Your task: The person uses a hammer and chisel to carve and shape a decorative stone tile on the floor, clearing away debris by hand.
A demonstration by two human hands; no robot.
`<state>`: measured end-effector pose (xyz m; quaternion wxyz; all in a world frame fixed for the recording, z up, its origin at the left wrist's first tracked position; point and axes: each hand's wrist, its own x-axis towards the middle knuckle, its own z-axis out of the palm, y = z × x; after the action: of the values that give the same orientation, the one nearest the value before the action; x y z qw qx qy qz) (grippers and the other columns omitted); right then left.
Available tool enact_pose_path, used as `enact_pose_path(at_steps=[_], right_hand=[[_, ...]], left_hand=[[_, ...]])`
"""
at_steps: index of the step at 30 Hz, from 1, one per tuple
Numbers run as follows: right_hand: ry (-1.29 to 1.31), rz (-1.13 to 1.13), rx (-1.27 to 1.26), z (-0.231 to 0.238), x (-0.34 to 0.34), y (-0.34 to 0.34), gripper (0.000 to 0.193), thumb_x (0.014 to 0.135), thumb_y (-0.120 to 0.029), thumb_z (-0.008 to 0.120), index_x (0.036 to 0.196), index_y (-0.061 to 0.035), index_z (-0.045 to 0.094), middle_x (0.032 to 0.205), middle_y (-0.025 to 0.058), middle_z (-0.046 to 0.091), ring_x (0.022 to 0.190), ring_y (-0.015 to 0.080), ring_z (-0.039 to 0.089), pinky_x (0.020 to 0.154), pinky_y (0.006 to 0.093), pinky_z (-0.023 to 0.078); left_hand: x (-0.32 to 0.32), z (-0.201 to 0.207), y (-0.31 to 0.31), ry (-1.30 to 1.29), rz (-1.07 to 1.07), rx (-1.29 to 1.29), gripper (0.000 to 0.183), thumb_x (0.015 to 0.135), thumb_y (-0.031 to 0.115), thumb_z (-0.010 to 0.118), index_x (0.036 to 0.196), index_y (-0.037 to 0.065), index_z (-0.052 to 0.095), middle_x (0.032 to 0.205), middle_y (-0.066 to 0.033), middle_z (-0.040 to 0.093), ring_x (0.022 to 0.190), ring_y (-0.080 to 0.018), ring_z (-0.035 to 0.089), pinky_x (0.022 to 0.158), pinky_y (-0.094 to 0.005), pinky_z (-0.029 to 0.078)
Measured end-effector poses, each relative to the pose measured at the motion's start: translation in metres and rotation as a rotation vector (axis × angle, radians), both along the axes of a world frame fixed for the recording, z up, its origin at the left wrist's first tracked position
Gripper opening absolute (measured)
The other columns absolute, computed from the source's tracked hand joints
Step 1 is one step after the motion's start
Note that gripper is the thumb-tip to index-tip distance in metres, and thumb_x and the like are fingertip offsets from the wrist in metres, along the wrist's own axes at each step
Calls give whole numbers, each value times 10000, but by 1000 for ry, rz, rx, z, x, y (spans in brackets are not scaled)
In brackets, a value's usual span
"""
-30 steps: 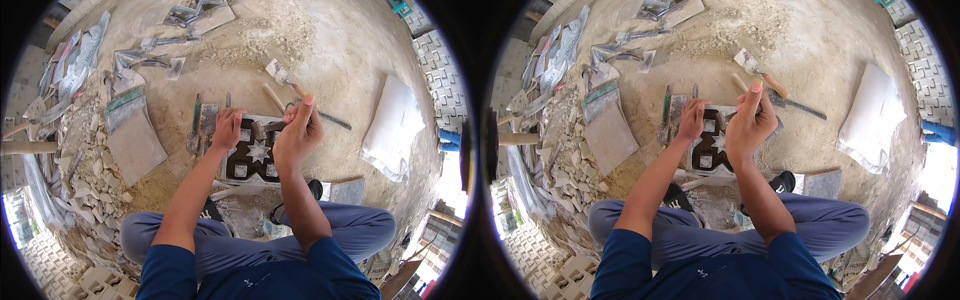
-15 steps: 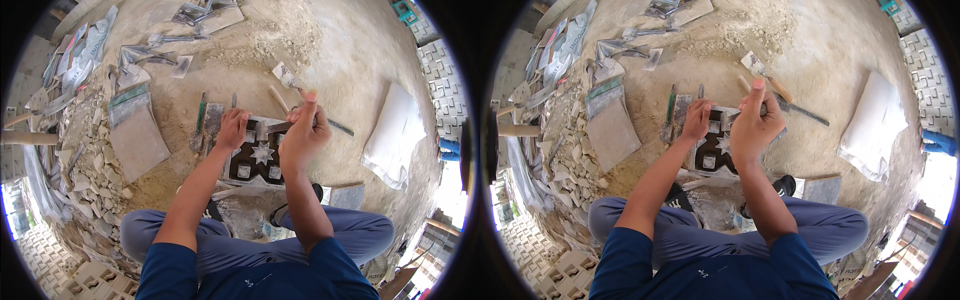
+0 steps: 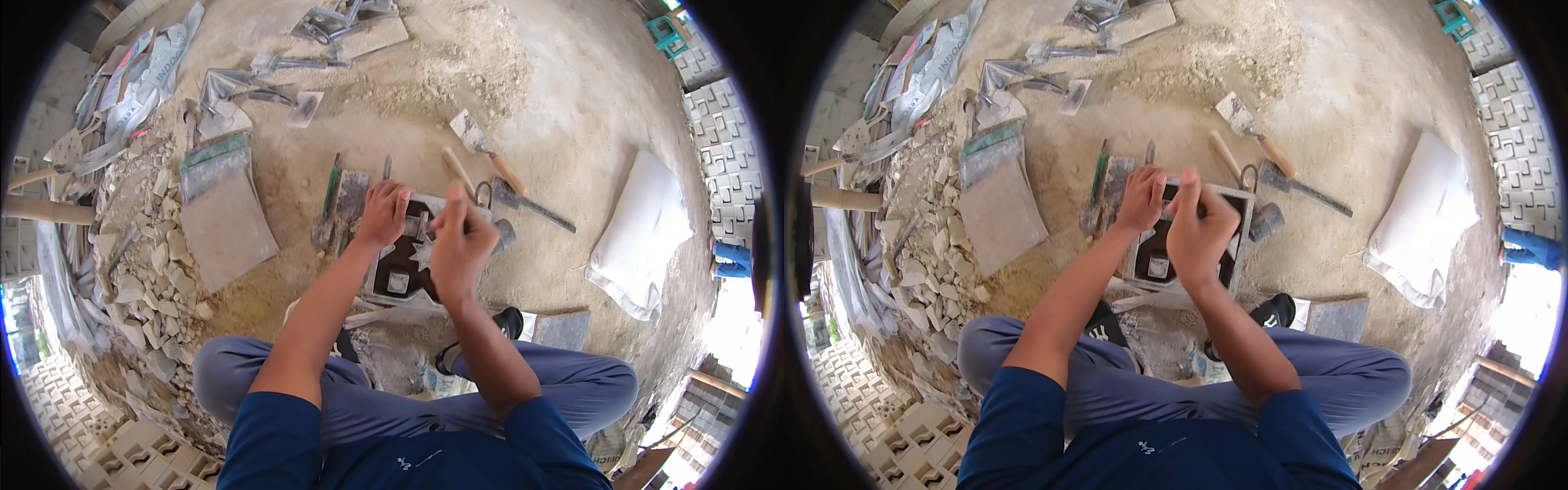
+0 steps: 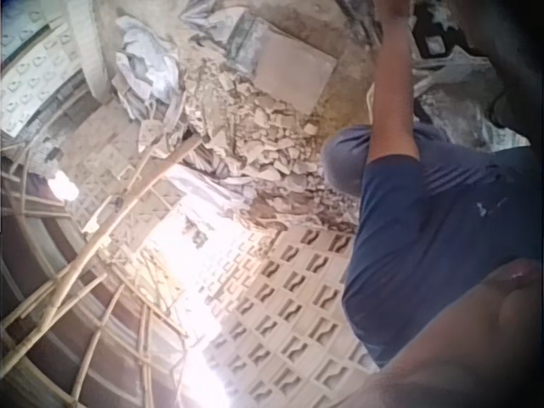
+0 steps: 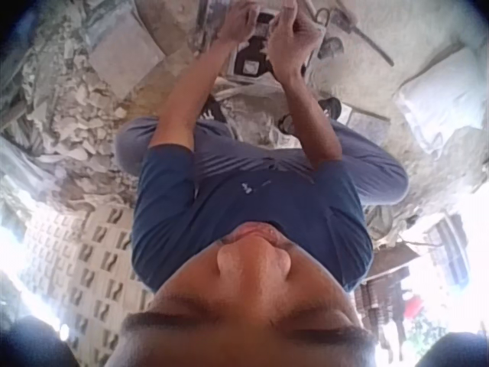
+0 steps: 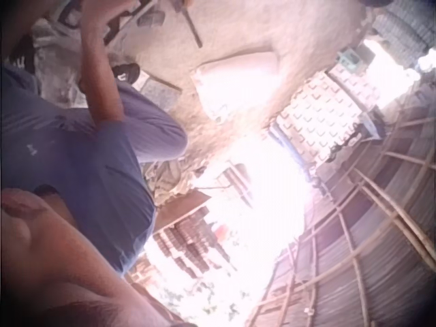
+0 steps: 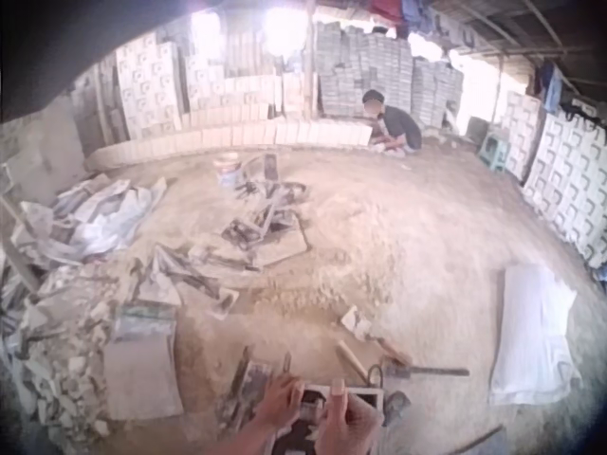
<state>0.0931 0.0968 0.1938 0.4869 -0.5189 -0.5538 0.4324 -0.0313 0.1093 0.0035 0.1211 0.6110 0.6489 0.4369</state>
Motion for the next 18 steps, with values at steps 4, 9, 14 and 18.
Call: enact_pose_path(at_steps=[4, 9, 14, 18], right_hand=[[348, 46, 126, -23, 13, 12, 613, 1117, -336, 439, 579, -43, 459, 520, 29, 446, 494, 106, 389, 494, 297, 302], [362, 120, 56, -16, 14, 27, 568, 1121, -317, 398, 608, -74, 382, 530, 17, 389, 479, 125, 362, 478, 306, 294], [378, 150, 145, -32, 8, 20, 551, 1120, -321, 399, 622, -88, 364, 544, 8, 360, 477, 119, 325, 471, 308, 256], [312, 94, 134, -26, -1, 32, 555, 1139, -307, 378, 642, -61, 390, 526, 17, 429, 486, 107, 365, 481, 296, 280]], left_hand=[[3, 2, -1, -37, -39, -1, 433, 1109, 323, 326, 1101, 83, 687, 1122, -119, 666, 1160, -342, 578, 1020, -457, 398], [-1, 3, 0, -20, -40, -7, 432, 1112, 303, 325, 1119, 73, 692, 1135, -130, 672, 1176, -340, 577, 1029, -452, 398], [3, -1, 1, -43, -30, 18, 420, 1102, 312, 332, 1094, 85, 686, 1105, -113, 665, 1150, -334, 579, 1030, -458, 395], [-3, -1, -5, -49, -27, -7, 422, 1103, 306, 333, 1094, 79, 689, 1103, -119, 665, 1153, -337, 578, 1040, -462, 392]])
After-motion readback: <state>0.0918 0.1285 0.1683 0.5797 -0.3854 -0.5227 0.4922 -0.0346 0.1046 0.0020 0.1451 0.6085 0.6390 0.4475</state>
